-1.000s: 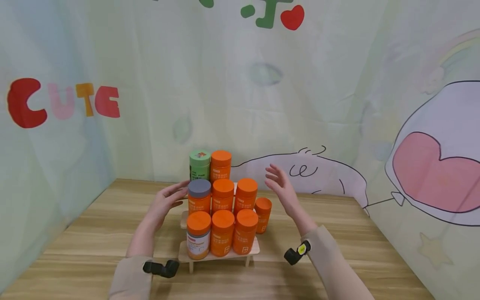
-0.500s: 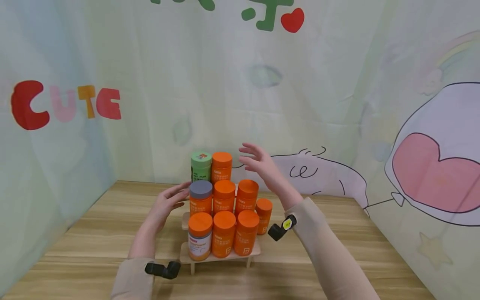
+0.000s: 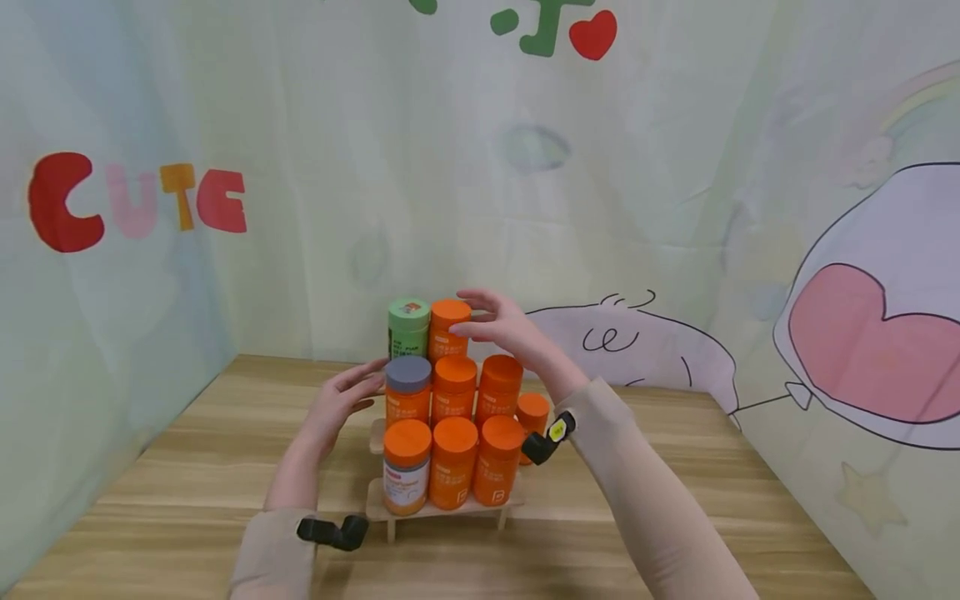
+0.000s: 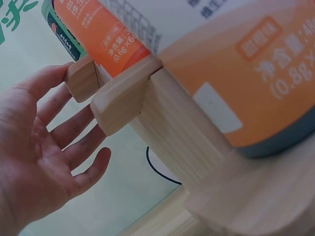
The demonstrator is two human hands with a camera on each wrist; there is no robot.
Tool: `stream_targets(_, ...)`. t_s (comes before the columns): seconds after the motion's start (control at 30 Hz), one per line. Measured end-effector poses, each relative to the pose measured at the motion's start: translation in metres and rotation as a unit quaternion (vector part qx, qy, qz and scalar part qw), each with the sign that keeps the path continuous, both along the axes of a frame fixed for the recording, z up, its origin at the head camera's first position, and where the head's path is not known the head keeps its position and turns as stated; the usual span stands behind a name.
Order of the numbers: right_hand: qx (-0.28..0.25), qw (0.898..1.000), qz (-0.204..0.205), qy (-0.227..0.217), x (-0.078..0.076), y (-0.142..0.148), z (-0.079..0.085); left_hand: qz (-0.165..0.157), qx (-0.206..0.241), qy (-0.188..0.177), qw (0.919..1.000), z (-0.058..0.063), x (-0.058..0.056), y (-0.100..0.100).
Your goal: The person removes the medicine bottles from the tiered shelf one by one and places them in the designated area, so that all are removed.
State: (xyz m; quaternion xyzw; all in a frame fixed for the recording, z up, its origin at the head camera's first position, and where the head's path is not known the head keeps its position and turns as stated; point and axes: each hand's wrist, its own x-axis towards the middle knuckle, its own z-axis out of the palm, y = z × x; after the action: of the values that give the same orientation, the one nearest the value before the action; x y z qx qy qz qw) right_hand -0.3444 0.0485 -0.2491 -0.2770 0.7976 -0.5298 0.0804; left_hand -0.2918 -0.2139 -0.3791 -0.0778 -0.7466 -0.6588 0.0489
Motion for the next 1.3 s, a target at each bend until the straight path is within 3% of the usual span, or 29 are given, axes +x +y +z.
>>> stream_targets(0.43, 0.051, 0.998, -0.01, 0.022, 0.0, -0.008, -0.004, 0.0, 0.018, -0.009, 0.9998, 0.001, -0.002, 0.005)
stream_targets(0.63, 0.025, 0.999, -0.019, 0.027, 0.0, -0.004, -0.008, -0.001, 0.023, -0.016, 0.9996, 0.0, -0.002, 0.009)
stream_targets(0.9, -0.016, 0.995, -0.085, 0.058, 0.0, 0.012, -0.008, 0.002, 0.02, -0.01, 0.9997, -0.001, -0.002, 0.008)
stream_targets(1.1, -0.059, 0.989, -0.113, 0.073, -0.001, 0.038, -0.009, 0.001, 0.016, -0.005, 0.9999, 0.001, -0.001, 0.006)
stream_targets(1.3, -0.064, 0.984, -0.154, 0.065, 0.001, 0.067, -0.016, 0.006, -0.004, -0.006, 1.0, 0.001, -0.001, 0.001)
